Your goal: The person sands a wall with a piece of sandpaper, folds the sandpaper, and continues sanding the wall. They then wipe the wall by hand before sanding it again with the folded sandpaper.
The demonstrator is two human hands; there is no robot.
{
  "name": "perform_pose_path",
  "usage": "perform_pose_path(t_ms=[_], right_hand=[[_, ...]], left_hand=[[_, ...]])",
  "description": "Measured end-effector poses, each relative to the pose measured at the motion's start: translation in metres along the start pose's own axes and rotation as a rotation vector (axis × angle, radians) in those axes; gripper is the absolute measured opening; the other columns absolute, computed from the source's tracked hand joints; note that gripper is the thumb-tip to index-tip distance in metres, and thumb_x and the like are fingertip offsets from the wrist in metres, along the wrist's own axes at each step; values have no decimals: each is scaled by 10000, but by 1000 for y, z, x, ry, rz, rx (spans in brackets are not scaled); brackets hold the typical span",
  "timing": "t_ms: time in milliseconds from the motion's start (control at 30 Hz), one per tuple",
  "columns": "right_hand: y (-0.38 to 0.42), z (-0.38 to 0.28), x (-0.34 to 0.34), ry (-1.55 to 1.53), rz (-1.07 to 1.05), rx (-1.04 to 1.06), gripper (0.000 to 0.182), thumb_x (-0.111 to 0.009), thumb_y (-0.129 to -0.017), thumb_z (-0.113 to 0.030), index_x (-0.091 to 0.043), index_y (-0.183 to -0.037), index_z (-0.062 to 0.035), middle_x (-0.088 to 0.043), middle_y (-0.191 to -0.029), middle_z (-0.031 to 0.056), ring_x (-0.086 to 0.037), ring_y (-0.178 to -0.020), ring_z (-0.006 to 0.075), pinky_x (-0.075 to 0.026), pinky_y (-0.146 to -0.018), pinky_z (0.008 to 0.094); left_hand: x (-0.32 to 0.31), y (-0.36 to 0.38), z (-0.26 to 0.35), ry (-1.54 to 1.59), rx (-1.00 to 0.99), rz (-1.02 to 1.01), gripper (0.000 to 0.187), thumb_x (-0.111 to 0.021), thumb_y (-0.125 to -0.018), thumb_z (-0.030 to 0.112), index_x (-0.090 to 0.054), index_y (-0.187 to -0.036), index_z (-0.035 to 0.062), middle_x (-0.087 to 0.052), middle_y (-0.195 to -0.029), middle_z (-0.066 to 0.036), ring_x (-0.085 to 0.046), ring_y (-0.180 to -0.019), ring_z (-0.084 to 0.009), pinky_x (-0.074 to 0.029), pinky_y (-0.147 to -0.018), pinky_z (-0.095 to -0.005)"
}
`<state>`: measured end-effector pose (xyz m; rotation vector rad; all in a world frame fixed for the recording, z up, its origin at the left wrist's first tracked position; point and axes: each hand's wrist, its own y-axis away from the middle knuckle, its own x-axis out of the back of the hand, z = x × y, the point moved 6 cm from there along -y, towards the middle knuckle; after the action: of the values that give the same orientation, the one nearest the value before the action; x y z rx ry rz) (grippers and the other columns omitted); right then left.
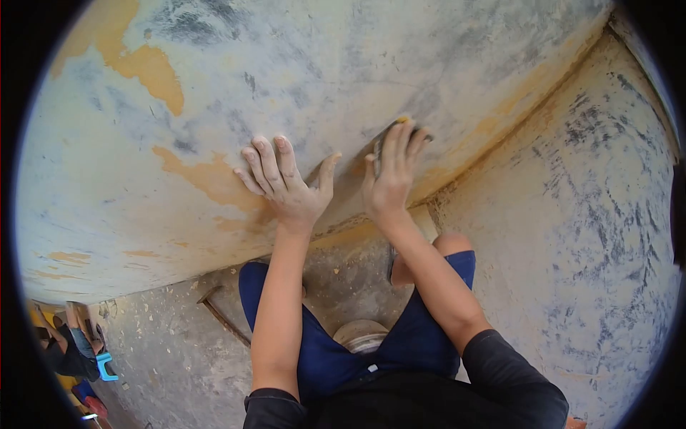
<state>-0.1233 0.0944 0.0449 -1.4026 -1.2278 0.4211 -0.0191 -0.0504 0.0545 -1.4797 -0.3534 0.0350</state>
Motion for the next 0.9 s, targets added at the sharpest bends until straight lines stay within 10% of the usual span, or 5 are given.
perform_pose_path(t_ms=[900], right_hand=[[-22, 3, 10, 47, 88, -14, 665, -579, -1084, -198, -319, -1632, 73, -246, -1720, 286, -108, -1599, 539, -106, -1271, 661]], left_hand=[[2, -2, 1, -15, 3, -31, 1095, -811, -890, 575, -293, -1648, -23, -191, -1734, -252, -89, -1632, -430, -49, -1293, -596]])
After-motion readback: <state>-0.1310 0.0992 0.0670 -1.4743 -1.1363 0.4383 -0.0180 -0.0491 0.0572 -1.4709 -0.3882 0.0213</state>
